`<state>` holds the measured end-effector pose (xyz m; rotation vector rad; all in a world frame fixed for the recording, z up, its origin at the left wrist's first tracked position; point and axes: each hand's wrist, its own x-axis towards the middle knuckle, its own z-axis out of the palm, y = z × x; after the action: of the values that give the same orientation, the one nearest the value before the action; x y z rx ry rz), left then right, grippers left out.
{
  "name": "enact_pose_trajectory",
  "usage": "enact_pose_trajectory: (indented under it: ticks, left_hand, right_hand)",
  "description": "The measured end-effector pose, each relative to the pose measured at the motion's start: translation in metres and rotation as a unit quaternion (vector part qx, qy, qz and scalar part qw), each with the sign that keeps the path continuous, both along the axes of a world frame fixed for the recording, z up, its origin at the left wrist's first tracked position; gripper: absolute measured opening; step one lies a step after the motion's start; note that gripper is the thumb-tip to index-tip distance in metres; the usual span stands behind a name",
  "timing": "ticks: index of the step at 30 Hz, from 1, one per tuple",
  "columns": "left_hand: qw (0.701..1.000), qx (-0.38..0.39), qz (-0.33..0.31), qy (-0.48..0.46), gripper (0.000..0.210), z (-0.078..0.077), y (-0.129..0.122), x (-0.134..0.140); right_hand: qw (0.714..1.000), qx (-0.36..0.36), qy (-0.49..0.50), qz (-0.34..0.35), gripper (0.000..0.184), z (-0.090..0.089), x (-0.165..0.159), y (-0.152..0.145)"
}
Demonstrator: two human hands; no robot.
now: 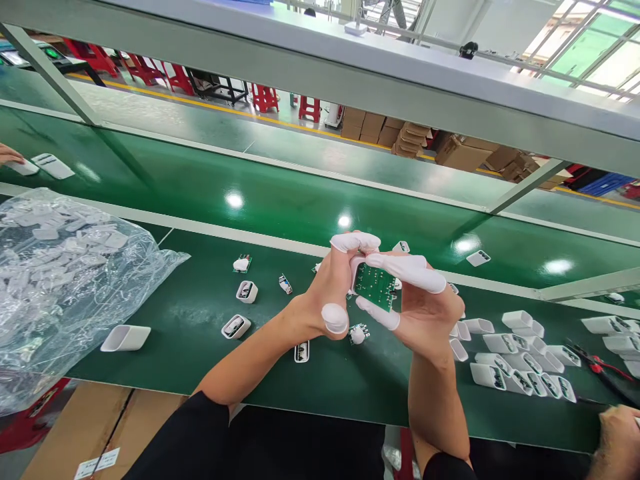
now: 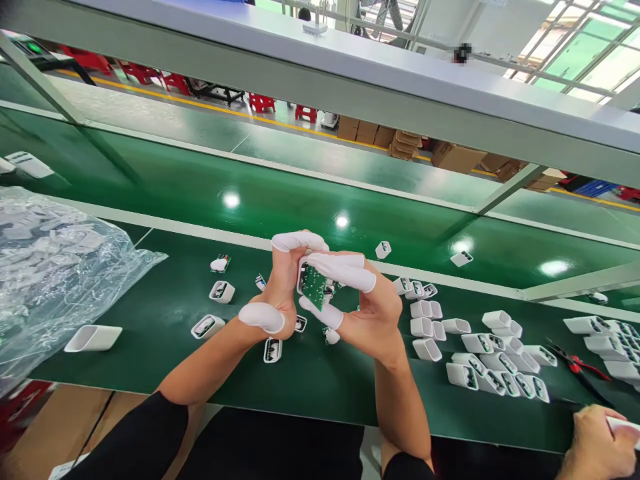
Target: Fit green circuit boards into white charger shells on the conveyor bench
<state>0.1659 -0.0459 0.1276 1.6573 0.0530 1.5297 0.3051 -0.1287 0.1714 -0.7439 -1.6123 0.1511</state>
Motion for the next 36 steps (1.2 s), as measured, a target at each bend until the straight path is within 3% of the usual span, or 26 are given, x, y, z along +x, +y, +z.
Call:
enact_pose_trajectory:
  ticks: [6, 11, 16, 21, 26, 30, 33, 36]
  left_hand:
    - [0.998, 0.051, -0.022, 0.024, 0.116, -0.007, 0.009, -0.001]
    - [0.997, 0.067, -0.002, 0.046, 0.105, -0.009, 0.010, 0.000]
    - [0.997, 0.057, -0.011, 0.057, 0.100, 0.001, 0.006, -0.004]
    - [0.993, -0.051, -0.055, 0.092, 0.089, 0.023, -0.003, -0.015]
    - [0.969, -0.192, -0.129, 0.089, 0.087, 0.026, -0.001, -0.015]
    - [0.942, -0.256, -0.200, 0.083, 0.083, 0.029, 0.003, -0.019]
    - [0.934, -0.242, -0.234, 0.119, 0.076, 0.040, 0.007, -0.030]
    - [0.947, -0.144, -0.210, 0.195, 0.059, 0.048, 0.014, -0.040]
  right_hand:
    - [1.000, -0.008, -0.012, -0.025, 0.080, 0.001, 0.001, -0.002]
    - [0.999, -0.022, -0.026, -0.030, 0.079, -0.002, 0.004, -0.004]
    - [0.998, -0.040, -0.028, -0.028, 0.078, -0.006, 0.007, -0.003]
    - [0.987, -0.046, -0.114, -0.105, 0.080, 0.004, 0.007, -0.005]
    - [0.946, -0.042, -0.240, -0.212, 0.095, 0.008, 0.013, -0.007]
    - [0.938, 0.005, -0.280, -0.206, 0.082, 0.004, 0.018, -0.001]
    - [0.963, 0.001, -0.213, -0.165, 0.070, 0.000, 0.022, 0.008]
    - [0.995, -0.056, -0.025, -0.080, 0.055, -0.004, 0.026, 0.017]
